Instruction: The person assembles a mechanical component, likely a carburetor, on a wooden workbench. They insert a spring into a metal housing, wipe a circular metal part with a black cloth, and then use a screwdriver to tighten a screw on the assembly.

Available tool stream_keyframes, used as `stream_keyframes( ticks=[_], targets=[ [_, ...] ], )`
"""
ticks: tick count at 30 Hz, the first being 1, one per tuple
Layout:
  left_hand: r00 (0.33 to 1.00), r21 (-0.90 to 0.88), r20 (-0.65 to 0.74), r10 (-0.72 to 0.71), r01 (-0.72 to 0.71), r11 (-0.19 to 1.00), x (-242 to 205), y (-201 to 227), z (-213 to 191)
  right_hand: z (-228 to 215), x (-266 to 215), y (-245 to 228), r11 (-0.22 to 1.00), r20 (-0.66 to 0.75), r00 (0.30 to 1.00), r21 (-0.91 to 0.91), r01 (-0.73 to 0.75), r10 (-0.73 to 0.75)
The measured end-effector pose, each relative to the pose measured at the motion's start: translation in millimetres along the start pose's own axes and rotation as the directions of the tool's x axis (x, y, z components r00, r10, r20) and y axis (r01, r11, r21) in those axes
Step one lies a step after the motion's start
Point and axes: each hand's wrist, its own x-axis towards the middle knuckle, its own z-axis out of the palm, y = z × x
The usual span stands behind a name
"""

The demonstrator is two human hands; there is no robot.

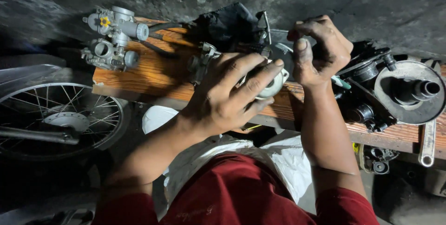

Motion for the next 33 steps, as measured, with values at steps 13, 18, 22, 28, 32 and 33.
stream_keyframes(
  ticks=[13,18,22,28,32,33],
  targets=[
    [0.999,0.031,0.025,-0.046,0.045,0.999,-11,-9,14,-18,-7,5,0.95,0.409,0.91,0.251,-0.188,0.072],
    [1.0,0.06,0.004,-0.009,0.008,0.998,-11,-12,17,-14,-13,-1,0.973,0.517,0.854,0.163,-0.162,0.056],
    [1.0,0.048,-0.016,-0.002,0.002,0.999,-18,-16,24,-11,-8,-11,0.979,0.52,0.851,0.121,-0.167,0.081],
    [0.998,0.017,-0.054,0.029,-0.028,0.999,-29,-27,34,-4,-5,-19,0.982,0.485,0.87,0.104,-0.161,0.091],
    [1.0,-0.131,0.02,-0.008,0.011,0.991,-27,-38,27,-4,-12,-6,0.981,0.406,0.911,0.138,-0.134,0.067],
    [0.997,-0.184,0.072,-0.013,0.026,0.983,-22,-39,18,-5,-13,-4,0.982,0.381,0.922,0.135,-0.135,0.075]
  ],
)
